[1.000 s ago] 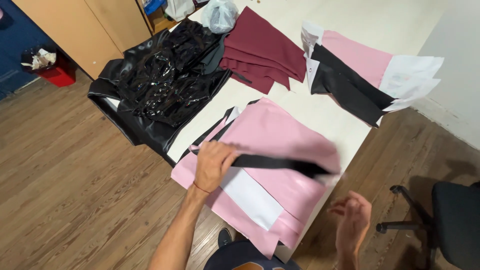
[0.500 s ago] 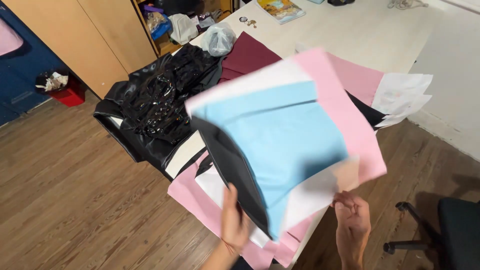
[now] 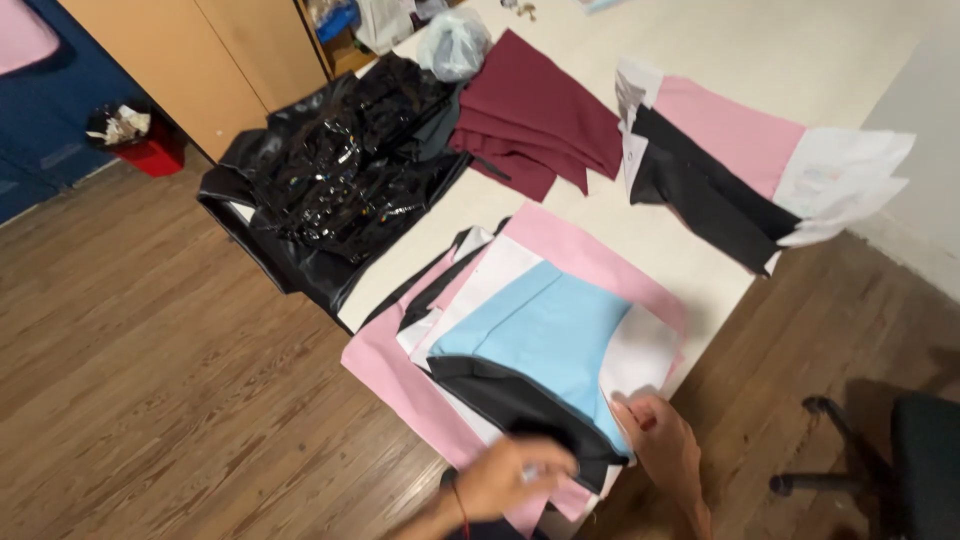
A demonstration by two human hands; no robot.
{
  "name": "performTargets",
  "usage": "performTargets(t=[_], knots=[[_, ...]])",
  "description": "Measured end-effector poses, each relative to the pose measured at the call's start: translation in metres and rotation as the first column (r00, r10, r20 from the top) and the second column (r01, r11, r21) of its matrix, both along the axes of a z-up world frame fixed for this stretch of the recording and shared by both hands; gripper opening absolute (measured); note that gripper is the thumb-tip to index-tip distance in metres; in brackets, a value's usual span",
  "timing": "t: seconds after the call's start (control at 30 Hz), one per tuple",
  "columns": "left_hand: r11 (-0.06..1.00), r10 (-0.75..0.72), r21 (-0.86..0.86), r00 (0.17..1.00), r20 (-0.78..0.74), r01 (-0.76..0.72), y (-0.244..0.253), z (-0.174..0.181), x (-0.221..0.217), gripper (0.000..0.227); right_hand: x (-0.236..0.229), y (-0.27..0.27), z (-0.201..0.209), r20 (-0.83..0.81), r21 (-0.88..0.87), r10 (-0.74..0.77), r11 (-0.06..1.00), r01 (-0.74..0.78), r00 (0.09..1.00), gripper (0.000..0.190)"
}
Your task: The recorder threads an industrial sewing machine and inspects leather pieces for assembly.
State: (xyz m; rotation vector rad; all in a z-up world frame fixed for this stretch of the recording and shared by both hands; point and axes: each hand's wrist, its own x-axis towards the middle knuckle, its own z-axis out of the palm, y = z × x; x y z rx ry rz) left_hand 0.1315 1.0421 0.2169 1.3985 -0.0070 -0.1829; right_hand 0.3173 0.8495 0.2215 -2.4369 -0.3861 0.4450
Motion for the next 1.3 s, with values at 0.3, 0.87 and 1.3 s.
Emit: performTargets(t=[0.3, 0.87, 1.3], knots=[[0.112, 0.11, 0.935, 0.939, 0.325, -0.336, 0.105, 0.009, 0.048, 0.066, -0.023, 0.012, 0.007, 0.05, -0.013, 0.067, 0.998, -0.067, 0.996, 0.032], [0.548, 0.301, 0.794, 0.948, 0.107, -0.264, 0.166, 0.051, 0.063, 0.048, 0.059, -0.038, -0.102, -0.106, 0.233, -0.185, 0.951, 0.205, 0.977, 0.044], [0.507, 0.562, 0.73, 0.818, 0.125, -0.459, 0.224, -0.087, 0.155, 0.063, 0.109, -0.005, -0.115, -0.038, 0.261, -0.304, 0.916, 0.303, 0.952, 0.043]])
